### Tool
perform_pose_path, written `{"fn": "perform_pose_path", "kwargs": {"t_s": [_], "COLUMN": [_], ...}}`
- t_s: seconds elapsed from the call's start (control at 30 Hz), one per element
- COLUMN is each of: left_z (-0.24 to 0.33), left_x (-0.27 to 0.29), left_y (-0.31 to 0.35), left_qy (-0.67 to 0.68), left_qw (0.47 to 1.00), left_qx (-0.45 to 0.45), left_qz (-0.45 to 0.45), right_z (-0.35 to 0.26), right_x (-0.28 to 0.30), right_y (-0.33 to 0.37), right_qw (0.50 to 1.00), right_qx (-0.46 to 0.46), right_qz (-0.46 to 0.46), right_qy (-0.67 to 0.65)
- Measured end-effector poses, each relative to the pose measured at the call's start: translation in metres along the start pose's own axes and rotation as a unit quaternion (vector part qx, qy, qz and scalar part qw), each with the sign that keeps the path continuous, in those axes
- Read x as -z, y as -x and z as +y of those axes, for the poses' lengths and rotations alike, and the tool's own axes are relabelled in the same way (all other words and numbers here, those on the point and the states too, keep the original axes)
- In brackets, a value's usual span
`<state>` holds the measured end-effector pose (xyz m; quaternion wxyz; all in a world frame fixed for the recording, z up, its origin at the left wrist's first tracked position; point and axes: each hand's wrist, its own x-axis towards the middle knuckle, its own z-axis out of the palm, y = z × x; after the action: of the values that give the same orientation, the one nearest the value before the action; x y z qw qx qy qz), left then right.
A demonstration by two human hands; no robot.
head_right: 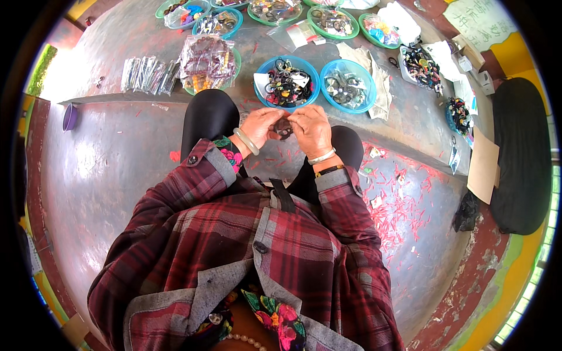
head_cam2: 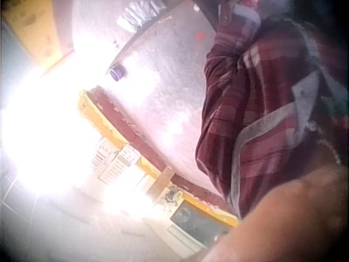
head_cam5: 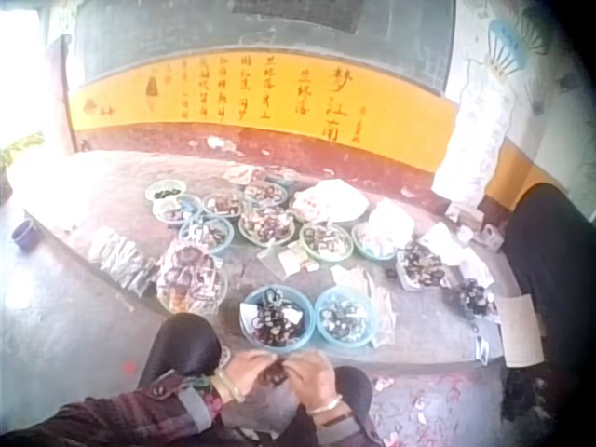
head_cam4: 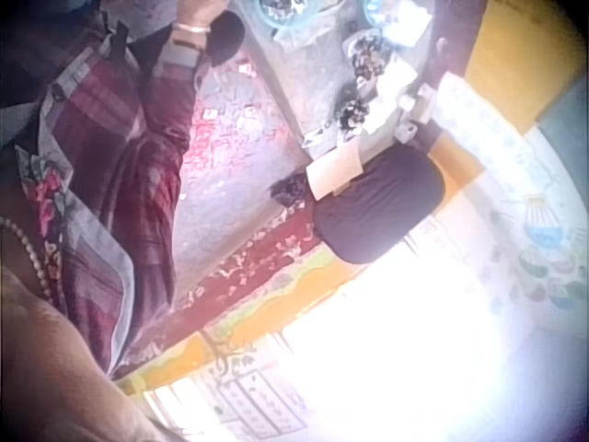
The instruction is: The person sits on the floor and assembles small keychains by hand. They pick up small plastic charms and metal rings from blue bowls, link the components together, and place the finished items into a pile.
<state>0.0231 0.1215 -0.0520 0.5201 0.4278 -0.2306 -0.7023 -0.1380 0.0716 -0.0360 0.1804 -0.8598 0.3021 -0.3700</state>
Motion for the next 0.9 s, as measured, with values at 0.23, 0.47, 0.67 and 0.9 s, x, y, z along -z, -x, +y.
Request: {"fn": "perform_pose_path", "kwargs": {"t_s": [0.23,0.47,0.67,0.9], "left_z": [0.000,0.001,0.002,-0.001], "left_x": [0.001,0.002,0.006,0.008], "left_y": [0.002,0.003,0.000,-0.003], "left_qy": [-0.019,-0.023,0.058,0.034], "left_qw": [1.000,1.000,0.997,0.999], "left_qx": [-0.003,0.011,-0.005,0.006], "left_qz": [-0.005,0.004,0.042,0.023], "right_z": [-0.010,-0.002,0.009,0.000], "right_x": [0.002,-0.002,0.006,0.006], "right_y": [-0.003,-0.003,0.000,-0.003], "right_qw": [1.000,0.986,0.985,1.000], "right_qx": [-0.015,-0.048,-0.122,-0.028], "right_qz": [-0.023,-0.128,0.033,-0.001], "right_qy": [0.001,-0.094,-0.117,-0.002]}}
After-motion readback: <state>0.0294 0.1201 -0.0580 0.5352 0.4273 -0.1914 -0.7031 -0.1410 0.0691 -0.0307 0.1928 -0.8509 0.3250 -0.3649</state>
